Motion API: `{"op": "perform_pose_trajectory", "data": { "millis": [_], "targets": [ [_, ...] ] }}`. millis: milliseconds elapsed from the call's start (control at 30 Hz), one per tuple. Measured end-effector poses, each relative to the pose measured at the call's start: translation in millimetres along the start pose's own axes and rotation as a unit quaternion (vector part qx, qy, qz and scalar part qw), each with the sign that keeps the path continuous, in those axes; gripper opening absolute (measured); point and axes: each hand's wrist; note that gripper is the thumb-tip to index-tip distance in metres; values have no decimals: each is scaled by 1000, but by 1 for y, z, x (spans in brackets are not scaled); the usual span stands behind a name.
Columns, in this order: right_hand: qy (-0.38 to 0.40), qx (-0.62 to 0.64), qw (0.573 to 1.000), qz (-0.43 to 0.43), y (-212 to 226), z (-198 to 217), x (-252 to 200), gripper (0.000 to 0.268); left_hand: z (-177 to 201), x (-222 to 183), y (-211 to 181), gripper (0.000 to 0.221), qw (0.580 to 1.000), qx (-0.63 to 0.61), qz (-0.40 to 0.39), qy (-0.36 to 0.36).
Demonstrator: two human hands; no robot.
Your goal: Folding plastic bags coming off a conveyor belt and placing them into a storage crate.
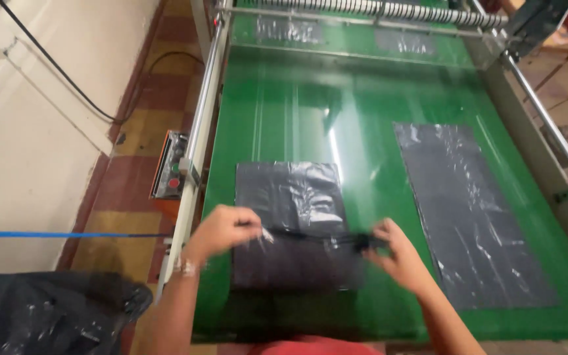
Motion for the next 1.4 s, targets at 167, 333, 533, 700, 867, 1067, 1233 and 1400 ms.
{"op": "perform_pose_trajectory", "data": {
  "millis": [167, 333, 533, 700, 867, 1067, 1233, 1400],
  "targets": [
    [-38, 246, 955, -165, -119, -74, 137, 29, 10, 121, 111, 20, 898, -388, 104, -180],
    [4, 135, 943, -304, -175, -139, 181, 61, -29, 155, 218, 48, 847, -393, 266, -240],
    [22, -51, 936, -346, -184, -152, 180, 48, -53, 140, 178, 32, 926, 49, 301, -222],
    [-95, -172, 967, -159, -155, -124, 209, 61, -77, 133, 89, 85, 828, 398, 164, -359],
    [73, -133, 953, -263, -166, -126, 254, 77, -166, 129, 103, 61, 888, 343, -117, -283],
    [158, -203, 924, -283, -185, -150, 263, 43, -174, 132, 112, 43, 948, 172, -89, -252],
    [9, -76, 974, -213, -93, -114, 205, 38, -137, 120, 114, 40, 907, -329, 70, -254],
    [-167, -31, 982, 76, -50, -100, 96, 27, -93, 99, 148, 106, 681, -699, 199, -90]
  ]
}}
Point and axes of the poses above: each hand's wrist, its own x-axis towards the middle knuckle, its own z-axis out of the back of the hand, y = z × x, and after that the axes turned 3 degrees about -x, right-handed
